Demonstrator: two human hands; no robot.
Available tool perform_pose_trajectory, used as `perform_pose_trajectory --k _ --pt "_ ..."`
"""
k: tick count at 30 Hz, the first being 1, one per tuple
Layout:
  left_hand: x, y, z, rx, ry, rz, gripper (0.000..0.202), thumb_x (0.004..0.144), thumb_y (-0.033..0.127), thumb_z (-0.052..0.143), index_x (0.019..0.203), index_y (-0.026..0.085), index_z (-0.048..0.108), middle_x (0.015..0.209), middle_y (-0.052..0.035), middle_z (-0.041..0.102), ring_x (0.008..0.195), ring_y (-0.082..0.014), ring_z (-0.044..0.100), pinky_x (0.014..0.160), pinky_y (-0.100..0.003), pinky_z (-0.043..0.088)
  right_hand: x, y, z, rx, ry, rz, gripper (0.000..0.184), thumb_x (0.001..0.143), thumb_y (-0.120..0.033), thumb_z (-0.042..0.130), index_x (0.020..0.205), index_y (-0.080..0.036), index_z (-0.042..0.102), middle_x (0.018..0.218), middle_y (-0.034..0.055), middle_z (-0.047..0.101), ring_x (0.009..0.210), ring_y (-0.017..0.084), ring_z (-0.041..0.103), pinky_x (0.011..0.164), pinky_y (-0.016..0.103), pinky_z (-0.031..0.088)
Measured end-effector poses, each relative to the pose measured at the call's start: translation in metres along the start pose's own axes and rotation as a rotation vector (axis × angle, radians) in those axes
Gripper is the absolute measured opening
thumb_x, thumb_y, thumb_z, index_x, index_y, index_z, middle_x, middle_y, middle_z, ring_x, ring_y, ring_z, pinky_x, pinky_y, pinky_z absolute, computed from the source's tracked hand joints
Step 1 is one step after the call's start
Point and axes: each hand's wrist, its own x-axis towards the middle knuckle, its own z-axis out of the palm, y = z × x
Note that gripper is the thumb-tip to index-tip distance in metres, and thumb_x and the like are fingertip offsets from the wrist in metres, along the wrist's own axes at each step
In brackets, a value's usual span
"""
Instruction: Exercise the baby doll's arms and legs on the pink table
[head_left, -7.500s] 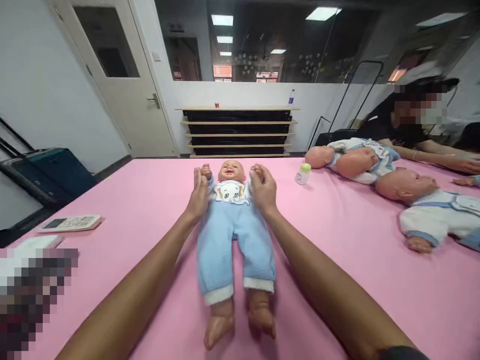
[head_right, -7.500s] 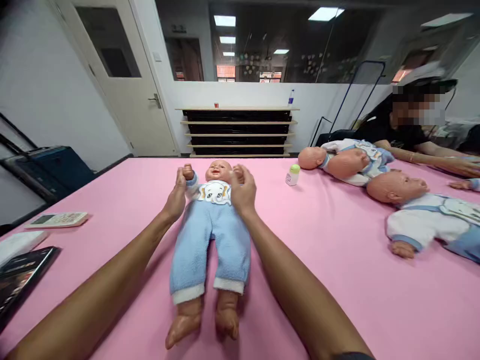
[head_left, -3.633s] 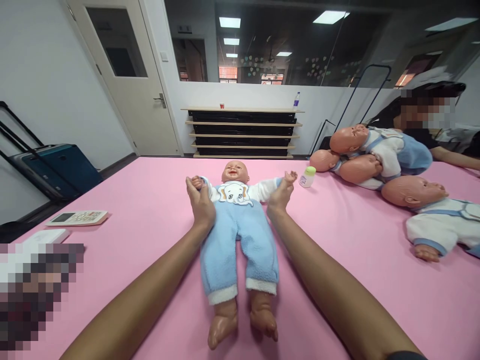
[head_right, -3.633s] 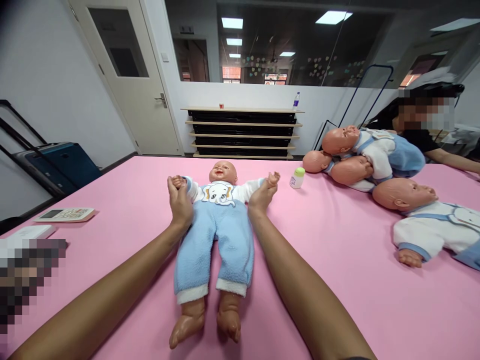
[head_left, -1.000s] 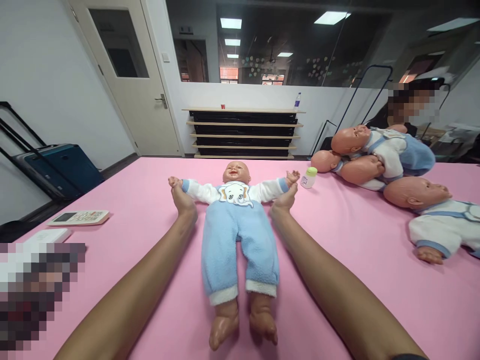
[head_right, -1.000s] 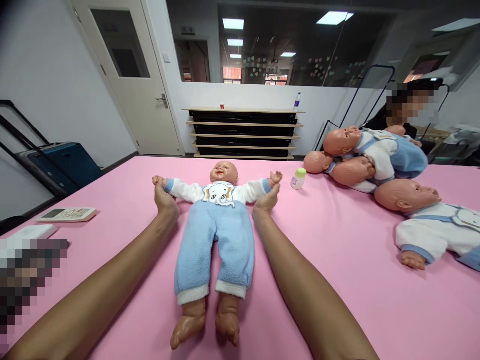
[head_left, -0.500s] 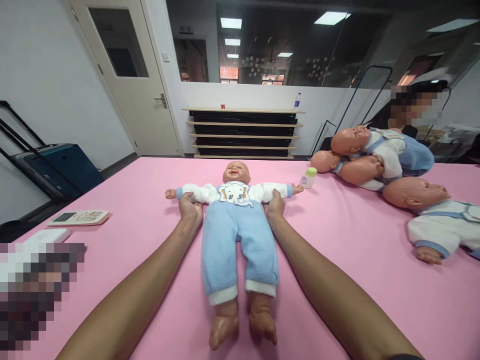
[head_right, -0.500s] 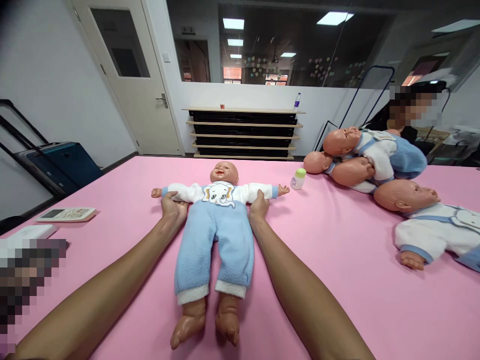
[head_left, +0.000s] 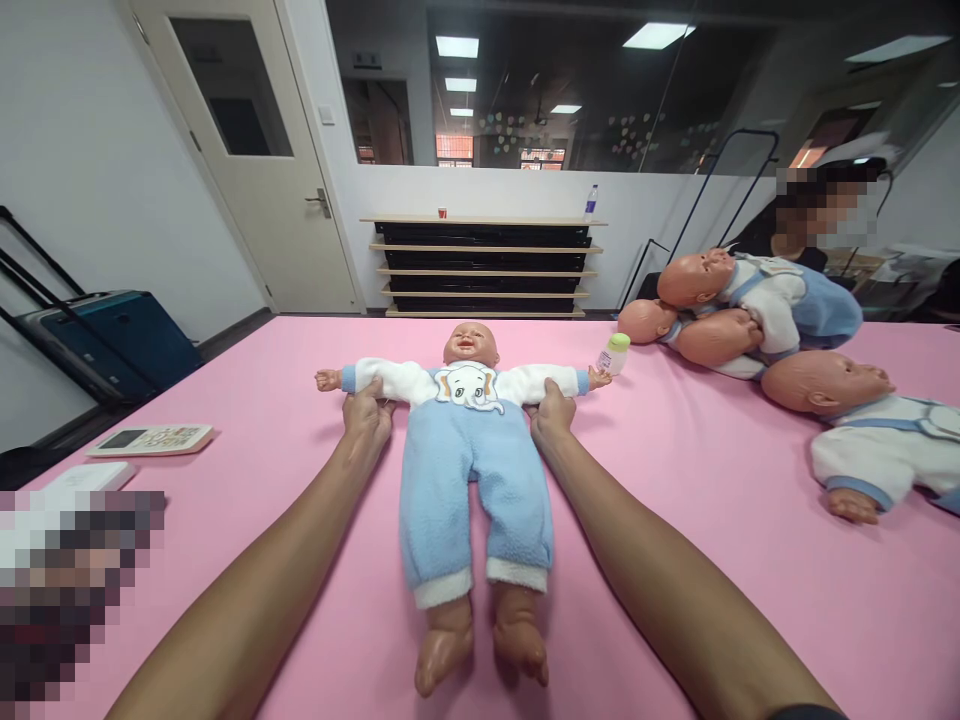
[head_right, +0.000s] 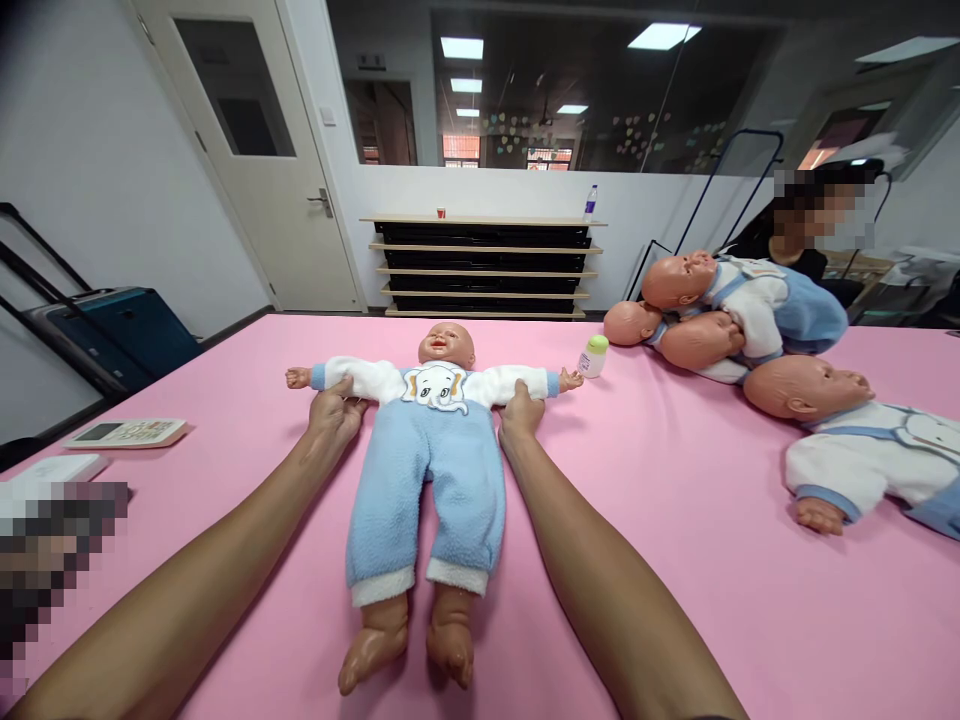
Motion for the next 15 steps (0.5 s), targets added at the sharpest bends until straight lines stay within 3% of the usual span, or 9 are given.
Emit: perform_pose_trajectory --k 4,9,12,15 --pt "-0.004 0.0 0.009 -0.086 -0.067 -0.015 0.028 0.086 0.013 0.064 0.113 0.016 0.056 0.113 -0.0099 0.068 0.116 -0.0212 0.063 0.101 -0.038 0.053 -0.003 -0.001 0.0 -0.068 -0.045 -0.1 0.051 0.077 -0.034 0.061 0.126 -0.02 0.051 0.114 0.0045 0.067 0.095 0.016 0.069 0.075 0.031 0.061" --pt "-0.017 -0.002 0.027 -0.086 -0.172 0.018 0.017 0.091 0.018 0.061 0.106 0.011 0.059 0.112 -0.0123 0.068 0.115 -0.0187 0.063 0.102 -0.032 0.051 -0.014 -0.005 0.001 -0.339 -0.224 -0.338 0.055 0.082 -0.044 0.059 0.129 -0.018 0.05 0.121 0.0066 0.064 0.11 0.016 0.062 0.098 0.033 0.053" --pt "-0.028 -0.005 0.033 0.057 -0.252 0.092 0.027 0.089 0.028 0.066 0.109 0.012 0.061 0.115 -0.0124 0.068 0.112 -0.0199 0.063 0.102 -0.035 0.05 -0.021 -0.007 0.002 -0.451 -0.329 -0.419 0.058 0.084 -0.047 0.058 0.133 -0.019 0.047 0.127 0.0068 0.061 0.115 0.016 0.058 0.107 0.035 0.046" --pt "-0.036 -0.007 0.034 0.4 -0.295 0.191 0.041 0.087 0.046 0.065 0.114 0.015 0.062 0.117 -0.0108 0.067 0.108 -0.0222 0.064 0.098 -0.038 0.05 -0.026 -0.008 0.003 -0.504 -0.452 -0.45 0.057 0.087 -0.045 0.055 0.137 -0.021 0.046 0.13 0.0057 0.06 0.116 0.016 0.058 0.11 0.036 0.043"
